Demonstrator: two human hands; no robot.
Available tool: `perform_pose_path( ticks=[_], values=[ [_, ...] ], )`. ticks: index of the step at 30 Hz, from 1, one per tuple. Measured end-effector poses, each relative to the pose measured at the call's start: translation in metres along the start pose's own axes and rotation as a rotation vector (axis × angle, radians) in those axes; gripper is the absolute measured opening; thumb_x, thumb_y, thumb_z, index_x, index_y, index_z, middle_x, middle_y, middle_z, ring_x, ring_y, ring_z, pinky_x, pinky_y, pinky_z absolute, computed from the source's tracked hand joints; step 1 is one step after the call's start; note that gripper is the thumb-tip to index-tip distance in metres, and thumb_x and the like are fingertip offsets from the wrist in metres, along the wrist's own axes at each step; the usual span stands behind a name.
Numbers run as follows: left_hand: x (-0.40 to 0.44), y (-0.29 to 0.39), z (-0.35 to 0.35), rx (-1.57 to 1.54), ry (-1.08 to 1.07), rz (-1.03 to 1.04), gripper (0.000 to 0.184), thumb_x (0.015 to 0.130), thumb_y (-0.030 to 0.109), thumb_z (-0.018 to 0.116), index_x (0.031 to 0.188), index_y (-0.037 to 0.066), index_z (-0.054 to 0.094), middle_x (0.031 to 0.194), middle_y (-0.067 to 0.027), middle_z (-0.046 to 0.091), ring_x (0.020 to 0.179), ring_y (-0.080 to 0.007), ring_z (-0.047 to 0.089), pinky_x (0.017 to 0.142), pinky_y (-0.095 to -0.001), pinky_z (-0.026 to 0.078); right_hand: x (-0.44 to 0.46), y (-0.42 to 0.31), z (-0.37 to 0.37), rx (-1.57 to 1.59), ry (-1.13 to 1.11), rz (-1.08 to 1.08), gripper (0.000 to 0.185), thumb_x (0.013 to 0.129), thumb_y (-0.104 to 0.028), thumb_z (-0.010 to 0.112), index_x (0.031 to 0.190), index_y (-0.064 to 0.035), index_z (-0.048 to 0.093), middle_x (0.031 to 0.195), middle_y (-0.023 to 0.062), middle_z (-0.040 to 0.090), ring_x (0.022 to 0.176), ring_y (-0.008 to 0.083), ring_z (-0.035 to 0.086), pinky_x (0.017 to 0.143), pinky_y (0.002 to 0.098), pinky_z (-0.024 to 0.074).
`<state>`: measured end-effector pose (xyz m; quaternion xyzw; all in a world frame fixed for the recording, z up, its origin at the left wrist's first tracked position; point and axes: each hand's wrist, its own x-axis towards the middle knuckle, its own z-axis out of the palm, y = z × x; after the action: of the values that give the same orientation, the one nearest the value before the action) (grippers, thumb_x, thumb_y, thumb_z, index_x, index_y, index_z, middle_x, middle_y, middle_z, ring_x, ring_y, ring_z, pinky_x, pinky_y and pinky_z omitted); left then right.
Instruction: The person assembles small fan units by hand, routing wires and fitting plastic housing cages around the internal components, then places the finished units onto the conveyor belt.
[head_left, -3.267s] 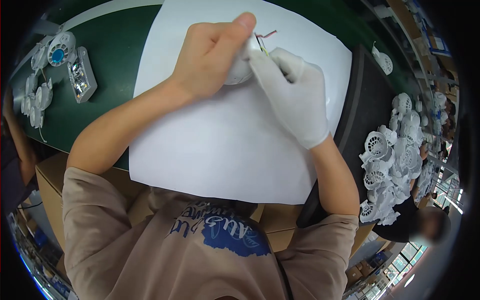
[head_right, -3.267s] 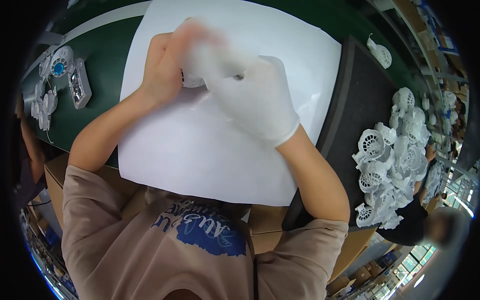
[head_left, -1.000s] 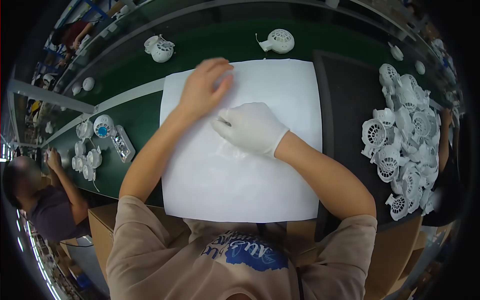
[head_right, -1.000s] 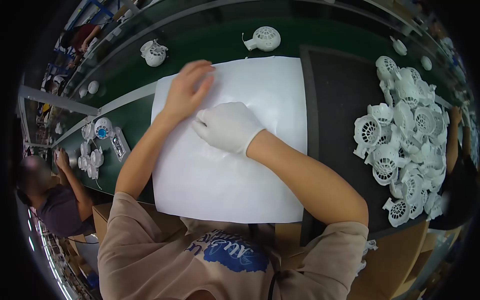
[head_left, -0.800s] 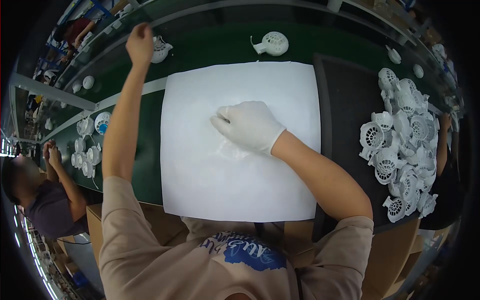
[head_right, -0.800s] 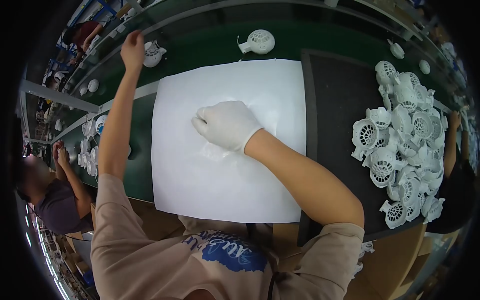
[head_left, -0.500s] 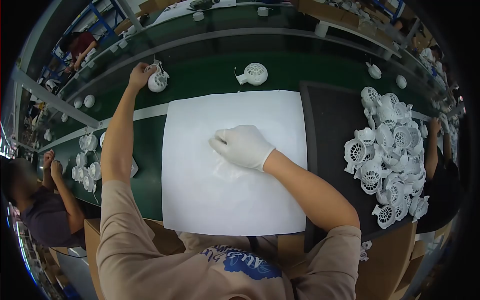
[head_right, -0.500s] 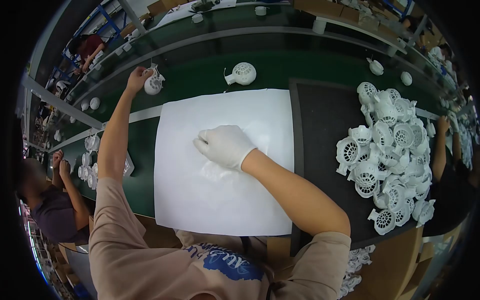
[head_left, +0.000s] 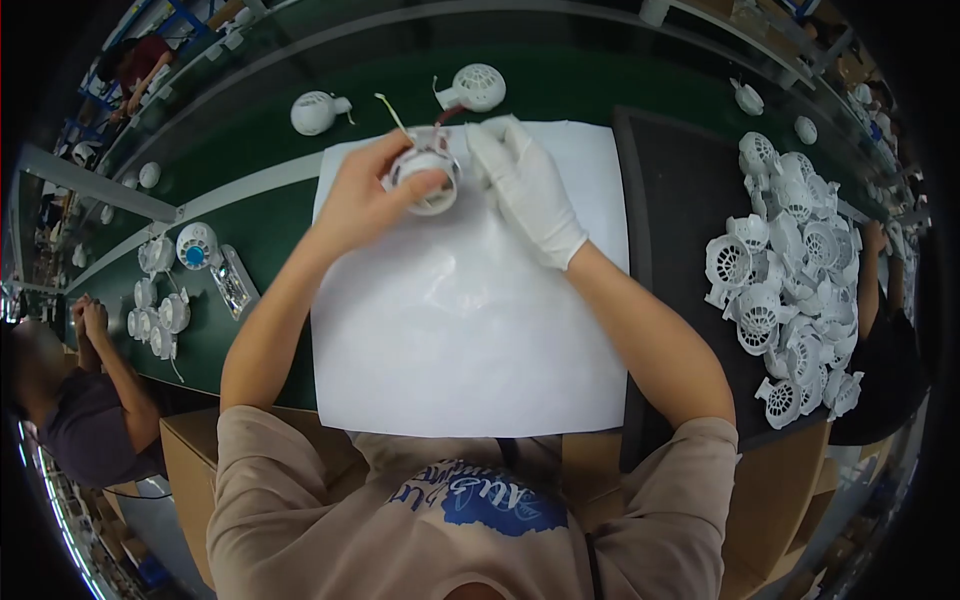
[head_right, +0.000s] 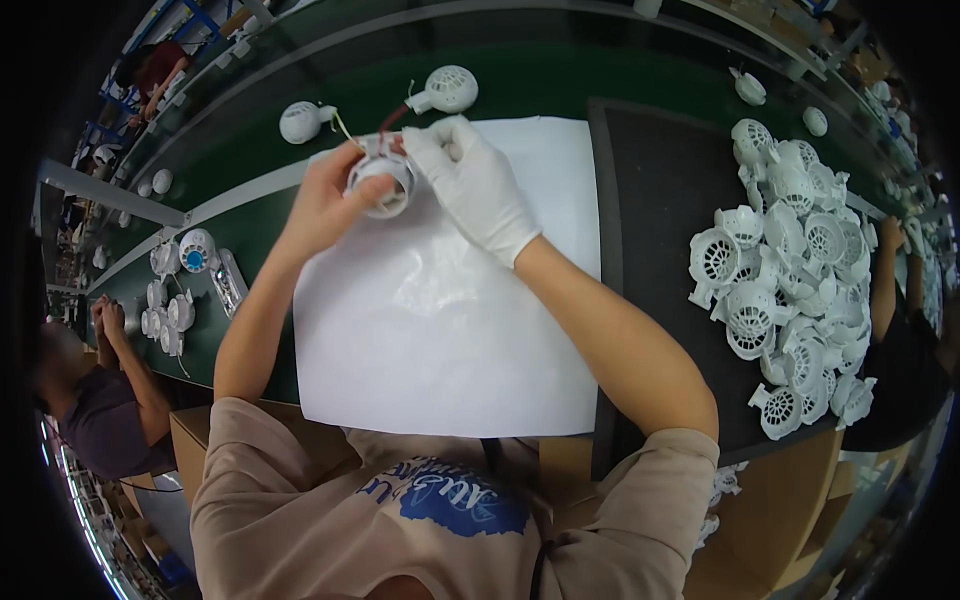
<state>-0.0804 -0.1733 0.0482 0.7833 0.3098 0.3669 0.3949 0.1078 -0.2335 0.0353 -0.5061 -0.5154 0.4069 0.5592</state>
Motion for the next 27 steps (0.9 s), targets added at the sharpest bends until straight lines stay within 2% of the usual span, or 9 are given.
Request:
perform_pose_path(
  ticks=[2, 5, 7, 10, 14, 17, 22, 25, 27],
  values=[
    [-0.009, 0.003, 0.012, 0.017, -0.089, -0.029, 0.032, 0.086, 0.029, 0.074, 0.103, 0.002, 0.067, 0.087, -0.0068, 0.067, 0.080, -0.0129, 0.062, 0.073, -0.0272, 0.048, 0.001, -0.006, -0.001, 0.059, 0.009, 0.007, 0.032, 0.098, -0.032, 0.058, 0.083, -0.0033, 0.061, 0.074, -0.0041, 0.051, 0.068, 0.0064, 0.045, 0.064, 0.0244, 0.0411],
    [-0.024, -0.001, 0.017, 0.190, -0.122, 0.032, 0.030, 0.080, 0.026, 0.076, 0.095, 0.002, 0.066, 0.082, -0.0102, 0.067, 0.072, -0.0187, 0.063, 0.067, -0.0298, 0.049, -0.006, -0.005, -0.003, -0.069, -0.076, 0.010, 0.031, 0.098, -0.032, 0.058, 0.082, -0.0045, 0.061, 0.072, -0.0038, 0.050, 0.066, 0.0060, 0.045, 0.061, 0.0236, 0.0400],
    [-0.025, -0.004, 0.018, 0.208, -0.068, 0.032, 0.030, 0.079, 0.025, 0.077, 0.093, 0.002, 0.066, 0.081, -0.0107, 0.067, 0.070, -0.0203, 0.063, 0.066, -0.0301, 0.050, -0.006, -0.006, -0.003, -0.127, -0.135, 0.003, 0.031, 0.098, -0.032, 0.058, 0.081, -0.0051, 0.061, 0.071, -0.0036, 0.049, 0.064, 0.0059, 0.045, 0.060, 0.0233, 0.0394],
    [-0.021, -0.012, 0.016, 0.244, 0.023, 0.054, 0.029, 0.076, 0.023, 0.078, 0.090, 0.002, 0.065, 0.081, -0.0117, 0.068, 0.066, -0.0234, 0.063, 0.062, -0.0308, 0.050, -0.009, -0.010, -0.003, -0.110, -0.337, 0.136, 0.033, 0.098, -0.032, 0.058, 0.077, -0.0057, 0.059, 0.070, -0.0011, 0.052, 0.059, 0.0067, 0.048, 0.056, 0.0234, 0.0382],
    [-0.019, -0.024, 0.013, 0.269, 0.110, 0.191, 0.033, 0.073, 0.021, 0.081, 0.096, 0.003, 0.066, 0.081, -0.0107, 0.069, 0.063, -0.0239, 0.062, 0.059, -0.0312, 0.052, -0.008, -0.013, -0.001, 0.044, -0.278, 0.196, 0.032, 0.099, -0.034, 0.056, 0.084, -0.0054, 0.059, 0.069, 0.0015, 0.056, 0.053, 0.0091, 0.049, 0.052, 0.0237, 0.0371],
    [-0.014, -0.035, 0.015, 0.305, 0.189, 0.422, 0.046, 0.072, 0.022, 0.083, 0.112, 0.008, 0.067, 0.080, -0.0081, 0.068, 0.064, -0.0213, 0.063, 0.057, -0.0306, 0.054, -0.011, -0.018, 0.007, 0.242, -0.128, 0.280, 0.032, 0.100, -0.035, 0.054, 0.092, -0.0047, 0.059, 0.072, 0.0039, 0.059, 0.054, 0.0111, 0.052, 0.052, 0.0238, 0.0392],
    [-0.021, -0.026, 0.024, 0.451, 0.166, 0.439, 0.065, 0.072, 0.022, 0.084, 0.131, 0.017, 0.060, 0.084, -0.0045, 0.068, 0.066, -0.0189, 0.063, 0.056, -0.0299, 0.055, -0.027, -0.035, 0.018, 0.426, 0.053, 0.373, 0.032, 0.099, -0.032, 0.056, 0.099, 0.0000, 0.058, 0.075, 0.0086, 0.065, 0.055, 0.0164, 0.061, 0.055, 0.0266, 0.0471],
    [-0.023, -0.029, 0.025, 0.609, 0.218, 0.612, 0.074, 0.071, 0.023, 0.084, 0.139, 0.022, 0.055, 0.090, -0.0018, 0.067, 0.070, -0.0168, 0.063, 0.055, -0.0285, 0.055, -0.033, -0.038, 0.021, 0.378, 0.007, 0.338, 0.033, 0.102, -0.033, 0.049, 0.102, -0.0015, 0.056, 0.078, 0.0091, 0.064, 0.056, 0.0149, 0.059, 0.055, 0.0249, 0.0451],
    [-0.024, -0.030, 0.026, 0.599, 0.220, 0.596, 0.075, 0.070, 0.023, 0.084, 0.139, 0.023, 0.055, 0.093, -0.0018, 0.067, 0.072, -0.0166, 0.064, 0.055, -0.0282, 0.055, -0.033, -0.035, 0.022, 0.356, -0.022, 0.326, 0.033, 0.104, -0.034, 0.046, 0.103, -0.0023, 0.055, 0.080, 0.0094, 0.063, 0.057, 0.0141, 0.058, 0.055, 0.0241, 0.0441]
  ],
)
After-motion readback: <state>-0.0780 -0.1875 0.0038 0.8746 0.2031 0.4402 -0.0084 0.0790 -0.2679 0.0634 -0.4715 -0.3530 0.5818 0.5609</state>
